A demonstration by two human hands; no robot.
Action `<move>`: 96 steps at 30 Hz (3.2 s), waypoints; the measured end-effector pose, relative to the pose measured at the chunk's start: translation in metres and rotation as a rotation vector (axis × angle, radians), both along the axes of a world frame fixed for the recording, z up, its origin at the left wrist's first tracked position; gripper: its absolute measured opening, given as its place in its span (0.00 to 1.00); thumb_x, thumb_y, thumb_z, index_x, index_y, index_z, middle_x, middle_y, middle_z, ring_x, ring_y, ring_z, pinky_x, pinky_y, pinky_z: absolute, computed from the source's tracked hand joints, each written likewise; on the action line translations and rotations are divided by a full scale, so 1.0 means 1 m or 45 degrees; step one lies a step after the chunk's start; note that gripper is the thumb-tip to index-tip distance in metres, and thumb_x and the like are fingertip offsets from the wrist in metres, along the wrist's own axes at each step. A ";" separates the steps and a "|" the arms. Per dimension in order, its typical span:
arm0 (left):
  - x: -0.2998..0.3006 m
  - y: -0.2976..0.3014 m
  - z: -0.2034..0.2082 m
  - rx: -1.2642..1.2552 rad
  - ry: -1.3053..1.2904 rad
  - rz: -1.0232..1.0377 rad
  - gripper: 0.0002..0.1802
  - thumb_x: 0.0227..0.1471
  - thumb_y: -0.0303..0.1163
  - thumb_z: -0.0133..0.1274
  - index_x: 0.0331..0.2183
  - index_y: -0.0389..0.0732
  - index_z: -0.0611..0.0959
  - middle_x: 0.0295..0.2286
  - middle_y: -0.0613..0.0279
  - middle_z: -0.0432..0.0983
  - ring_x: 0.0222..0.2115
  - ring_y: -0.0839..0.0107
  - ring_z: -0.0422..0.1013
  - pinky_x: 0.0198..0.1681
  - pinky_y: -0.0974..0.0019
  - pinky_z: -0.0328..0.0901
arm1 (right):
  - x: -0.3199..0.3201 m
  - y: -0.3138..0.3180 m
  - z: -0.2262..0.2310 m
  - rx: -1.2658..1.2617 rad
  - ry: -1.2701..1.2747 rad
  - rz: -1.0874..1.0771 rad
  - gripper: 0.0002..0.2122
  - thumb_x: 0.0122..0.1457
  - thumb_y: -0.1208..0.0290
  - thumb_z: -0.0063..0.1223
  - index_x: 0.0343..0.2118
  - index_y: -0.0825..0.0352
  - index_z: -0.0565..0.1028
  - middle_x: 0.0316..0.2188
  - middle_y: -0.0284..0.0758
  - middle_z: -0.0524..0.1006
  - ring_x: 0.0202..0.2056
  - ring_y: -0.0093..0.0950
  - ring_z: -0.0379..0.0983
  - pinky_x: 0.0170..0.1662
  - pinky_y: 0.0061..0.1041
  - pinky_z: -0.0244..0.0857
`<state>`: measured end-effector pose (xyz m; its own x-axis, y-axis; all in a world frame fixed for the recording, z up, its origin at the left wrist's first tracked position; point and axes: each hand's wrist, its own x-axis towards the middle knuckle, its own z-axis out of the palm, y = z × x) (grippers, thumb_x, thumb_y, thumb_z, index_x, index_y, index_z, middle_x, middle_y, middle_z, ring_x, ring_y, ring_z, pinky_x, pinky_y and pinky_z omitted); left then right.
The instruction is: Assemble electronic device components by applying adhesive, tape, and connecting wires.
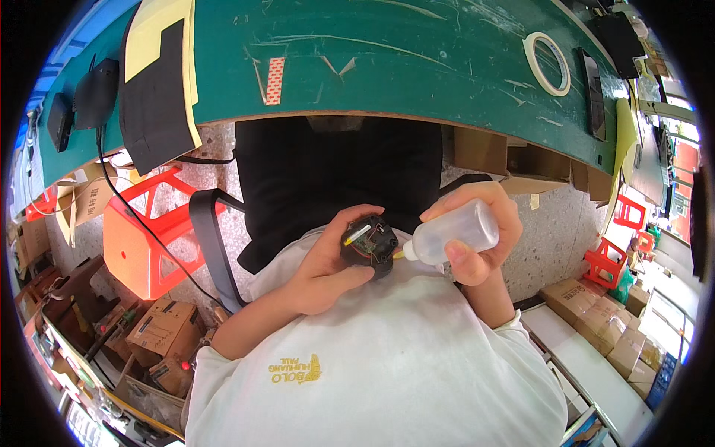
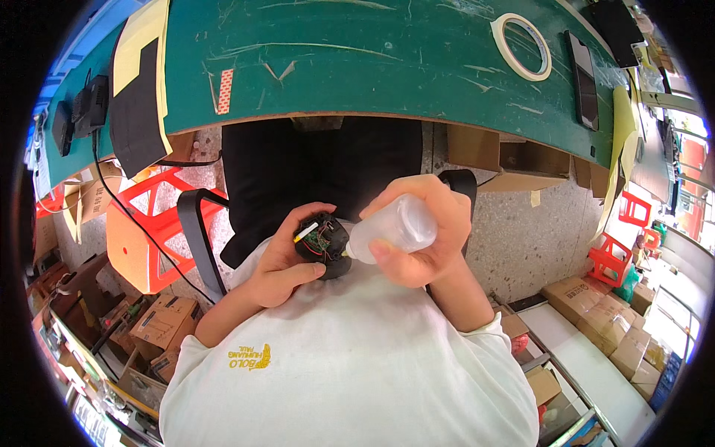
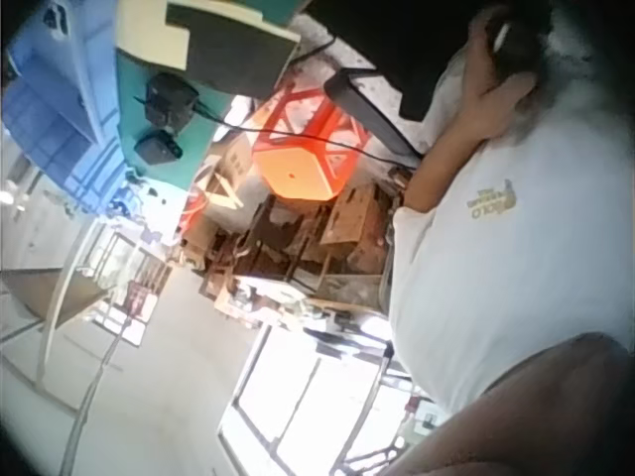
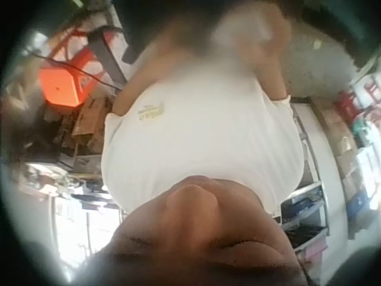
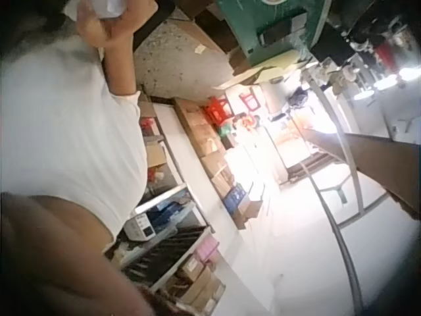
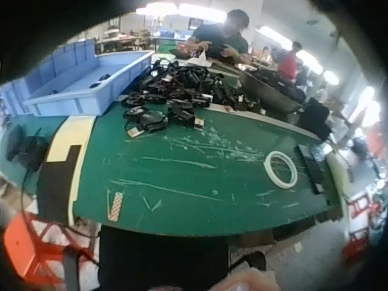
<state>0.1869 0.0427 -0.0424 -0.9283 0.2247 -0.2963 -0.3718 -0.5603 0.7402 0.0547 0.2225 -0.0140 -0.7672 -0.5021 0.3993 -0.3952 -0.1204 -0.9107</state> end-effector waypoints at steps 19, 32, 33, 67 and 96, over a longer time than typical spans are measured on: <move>-0.001 0.001 -0.002 0.056 -0.018 0.026 0.40 0.46 0.15 0.49 0.60 0.42 0.58 0.48 0.60 0.65 0.50 0.70 0.65 0.54 0.65 0.60 | -0.001 -0.001 -0.003 0.032 0.090 0.011 0.15 0.42 0.70 0.57 0.31 0.75 0.73 0.22 0.37 0.78 0.17 0.23 0.73 0.20 0.17 0.66; 0.000 0.006 -0.010 0.102 0.014 0.076 0.47 0.41 0.14 0.51 0.62 0.41 0.51 0.46 0.51 0.70 0.50 0.63 0.67 0.56 0.58 0.60 | -0.103 -0.014 0.024 0.458 0.994 -0.725 0.21 0.50 0.82 0.60 0.49 0.65 0.74 0.48 0.45 0.76 0.46 0.38 0.76 0.48 0.29 0.70; -0.001 0.007 -0.011 0.095 0.027 0.077 0.47 0.42 0.15 0.50 0.62 0.41 0.51 0.46 0.50 0.70 0.51 0.63 0.67 0.57 0.58 0.60 | -0.113 -0.013 0.017 0.514 0.899 -0.745 0.22 0.48 0.85 0.56 0.48 0.61 0.76 0.49 0.41 0.76 0.45 0.40 0.76 0.46 0.28 0.71; -0.028 0.002 0.013 0.469 0.213 0.495 0.43 0.55 0.22 0.48 0.65 0.47 0.45 0.54 0.43 0.63 0.58 0.52 0.61 0.61 0.49 0.55 | 0.015 -0.031 0.024 0.760 0.936 -0.001 0.25 0.30 0.77 0.68 0.39 0.55 0.82 0.35 0.31 0.64 0.32 0.30 0.64 0.29 0.24 0.61; -0.026 0.001 -0.006 -0.415 0.507 0.611 0.37 0.51 0.22 0.55 0.60 0.33 0.60 0.55 0.47 0.63 0.53 0.63 0.65 0.56 0.61 0.60 | 0.016 -0.054 0.016 0.765 0.862 -0.281 0.21 0.32 0.75 0.66 0.36 0.66 0.78 0.44 0.42 0.71 0.38 0.39 0.71 0.34 0.31 0.70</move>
<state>0.1607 0.0438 -0.0483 -0.9545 -0.2794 0.1040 0.1950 -0.3211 0.9268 0.0704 0.1687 0.0015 -0.5685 -0.6402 0.5167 -0.8227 0.4377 -0.3628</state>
